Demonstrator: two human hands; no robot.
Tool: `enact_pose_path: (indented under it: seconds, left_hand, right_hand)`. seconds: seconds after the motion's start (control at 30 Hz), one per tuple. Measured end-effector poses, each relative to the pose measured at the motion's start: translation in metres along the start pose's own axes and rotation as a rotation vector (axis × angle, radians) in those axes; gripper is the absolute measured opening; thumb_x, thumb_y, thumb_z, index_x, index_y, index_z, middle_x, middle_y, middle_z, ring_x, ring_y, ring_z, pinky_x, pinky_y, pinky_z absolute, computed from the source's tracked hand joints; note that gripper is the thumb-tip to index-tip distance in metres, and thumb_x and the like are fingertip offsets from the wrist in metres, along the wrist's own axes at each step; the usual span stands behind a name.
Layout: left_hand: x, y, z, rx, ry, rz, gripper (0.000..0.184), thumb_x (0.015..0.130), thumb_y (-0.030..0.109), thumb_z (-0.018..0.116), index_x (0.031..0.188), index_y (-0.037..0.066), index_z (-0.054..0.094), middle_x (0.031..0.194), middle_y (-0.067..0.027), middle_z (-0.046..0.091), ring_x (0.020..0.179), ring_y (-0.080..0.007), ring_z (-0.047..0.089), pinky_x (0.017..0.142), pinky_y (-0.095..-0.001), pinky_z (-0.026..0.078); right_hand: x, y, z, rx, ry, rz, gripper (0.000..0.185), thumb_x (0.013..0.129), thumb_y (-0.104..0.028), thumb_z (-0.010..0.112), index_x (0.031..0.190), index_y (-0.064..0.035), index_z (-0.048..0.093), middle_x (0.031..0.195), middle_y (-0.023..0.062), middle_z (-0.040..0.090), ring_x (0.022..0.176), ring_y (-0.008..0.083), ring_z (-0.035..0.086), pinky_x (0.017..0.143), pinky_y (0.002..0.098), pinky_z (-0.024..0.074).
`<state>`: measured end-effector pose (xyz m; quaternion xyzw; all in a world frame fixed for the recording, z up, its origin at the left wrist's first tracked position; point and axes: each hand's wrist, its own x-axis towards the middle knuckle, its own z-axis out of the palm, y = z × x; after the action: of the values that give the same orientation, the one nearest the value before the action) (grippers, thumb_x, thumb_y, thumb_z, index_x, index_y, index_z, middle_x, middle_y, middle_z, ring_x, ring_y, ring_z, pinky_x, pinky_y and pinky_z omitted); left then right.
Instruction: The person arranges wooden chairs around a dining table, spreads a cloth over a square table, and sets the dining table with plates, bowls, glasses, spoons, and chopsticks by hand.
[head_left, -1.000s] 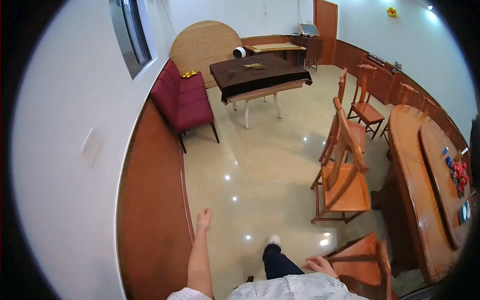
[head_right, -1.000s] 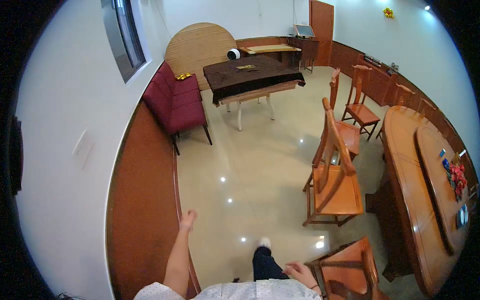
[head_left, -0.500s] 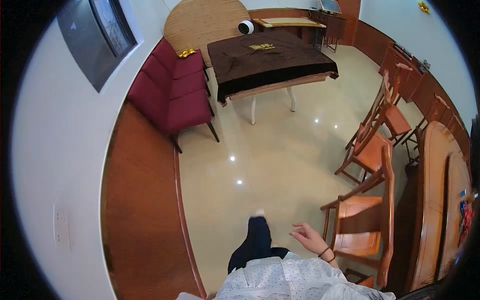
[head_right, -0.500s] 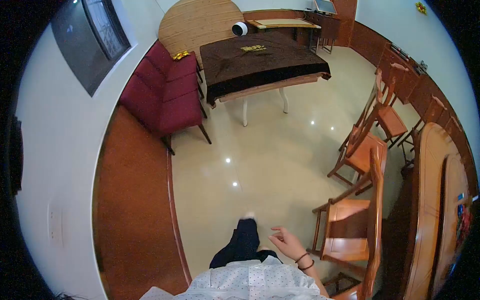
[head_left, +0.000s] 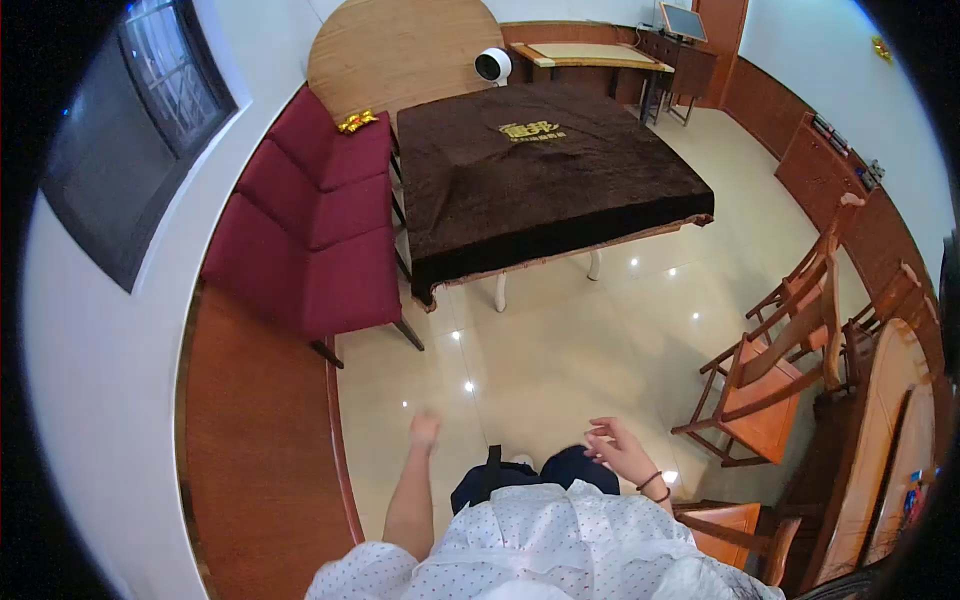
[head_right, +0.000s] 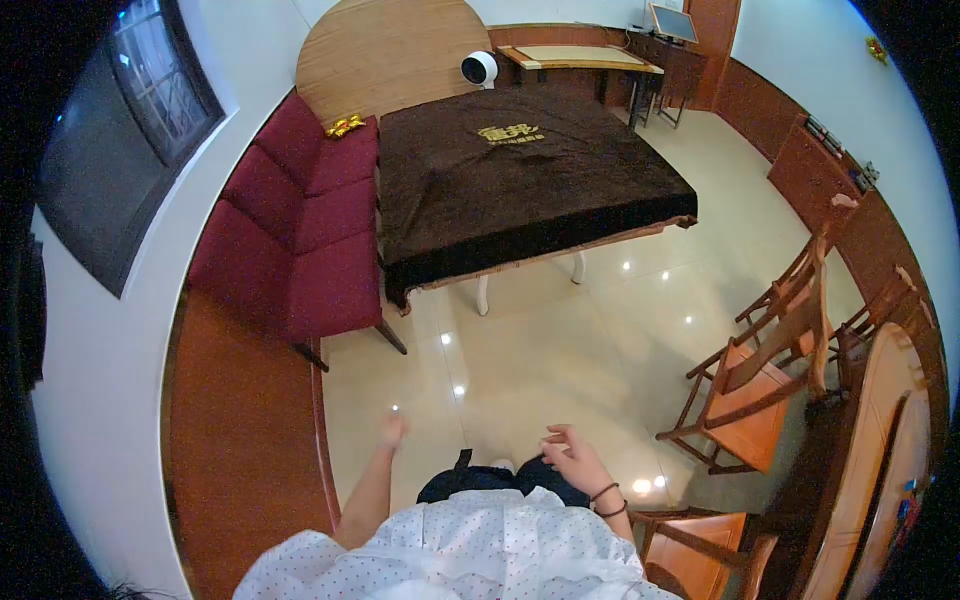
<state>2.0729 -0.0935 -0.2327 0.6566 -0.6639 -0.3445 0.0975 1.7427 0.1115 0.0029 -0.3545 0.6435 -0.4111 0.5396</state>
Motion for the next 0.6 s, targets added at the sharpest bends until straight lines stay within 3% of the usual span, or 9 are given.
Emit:
enact_pose_path:
  seconds: [0.03,0.1,0.17,0.2,0.23,0.3,0.33,0.47,0.6]
  left_hand:
    - [0.047,0.09,-0.024,-0.291,0.055,-0.069,0.033,0.075,0.024,0.045,0.101,0.003,0.053,0.089,-0.0171,0.057,0.083,-0.028,0.054,0.073,-0.0357,0.042]
    - [0.124,0.198,-0.036,-0.29,0.269,0.225,0.043,0.078,0.035,0.048,0.106,0.002,0.049,0.082,-0.013,0.059,0.076,-0.0245,0.055,0.069,-0.0335,0.042]
    - [0.172,0.278,-0.039,-0.82,0.198,0.016,0.046,0.08,0.042,0.044,0.105,0.005,0.051,0.084,-0.0093,0.06,0.076,-0.0238,0.056,0.068,-0.0323,0.043]
    - [0.188,0.293,-0.025,-0.841,0.215,-0.001,0.046,0.08,0.042,0.044,0.105,0.005,0.051,0.084,-0.0093,0.06,0.076,-0.0238,0.056,0.068,-0.0323,0.043]
    - [0.204,0.306,-0.016,-1.179,0.311,-0.257,0.049,0.08,0.045,0.042,0.107,0.004,0.049,0.09,-0.0114,0.059,0.084,-0.0238,0.055,0.073,-0.031,0.041]
    - [0.251,0.296,0.02,-1.75,0.463,-0.709,0.059,0.08,0.051,0.036,0.116,0.005,0.043,0.112,-0.0164,0.048,0.109,-0.0238,0.042,0.095,-0.0357,0.027]
    - [0.267,0.282,0.029,-1.868,0.507,-0.794,0.061,0.078,0.052,0.037,0.117,0.006,0.041,0.114,-0.0154,0.046,0.111,-0.0234,0.04,0.095,-0.0365,0.026]
    - [0.29,0.216,0.021,-1.954,0.491,-0.725,0.072,0.071,0.058,0.042,0.122,0.009,0.034,0.122,-0.0117,0.037,0.116,-0.0216,0.031,0.095,-0.0394,0.024]
    - [0.303,0.184,-0.013,-1.979,0.441,-0.527,0.084,0.064,0.064,0.047,0.127,0.012,0.026,0.13,-0.0079,0.028,0.121,-0.0199,0.023,0.095,-0.0423,0.022]
  right_hand:
    - [0.02,-0.002,-0.011,0.002,-0.004,0.005,0.035,0.082,-0.02,0.05,0.11,-0.003,0.038,0.101,0.0122,0.05,0.081,0.0199,0.057,0.064,0.0277,0.0479]
    - [0.058,0.009,-0.041,0.193,0.14,0.038,0.037,0.081,-0.02,0.052,0.11,-0.0015,0.039,0.097,0.0116,0.052,0.076,0.0161,0.057,0.059,0.0254,0.0479]
    - [0.095,0.033,-0.079,0.233,0.19,0.149,0.04,0.08,-0.02,0.053,0.112,-0.0029,0.037,0.102,0.0136,0.049,0.082,0.0217,0.056,0.063,0.0306,0.0498]
    - [0.11,0.039,-0.101,0.274,0.206,0.208,0.041,0.08,-0.021,0.053,0.113,-0.0033,0.036,0.104,0.0144,0.048,0.085,0.0233,0.055,0.064,0.0325,0.0499]
    - [0.128,0.043,-0.122,0.321,0.217,0.264,0.043,0.08,-0.022,0.053,0.114,-0.0036,0.035,0.105,0.0151,0.046,0.087,0.025,0.054,0.064,0.0345,0.05]
    - [0.177,0.063,-0.178,0.359,0.253,0.333,0.044,0.08,-0.024,0.052,0.114,-0.0041,0.034,0.106,0.0153,0.046,0.09,0.0267,0.052,0.065,0.0372,0.0496]
    - [0.211,0.072,-0.213,0.407,0.314,0.393,0.045,0.08,-0.026,0.051,0.115,-0.0045,0.034,0.107,0.0155,0.045,0.093,0.0283,0.051,0.066,0.0398,0.0491]
    - [0.348,0.141,-0.377,0.712,0.418,0.461,0.058,0.079,-0.043,0.043,0.123,-0.0082,0.027,0.118,0.0171,0.037,0.104,0.0332,0.043,0.081,0.0477,0.0404]
    - [0.449,0.065,-0.466,0.877,0.681,0.207,0.071,0.079,-0.05,0.038,0.132,-0.0146,0.006,0.135,0.0156,0.013,0.122,0.0291,0.021,0.092,0.0451,0.0299]
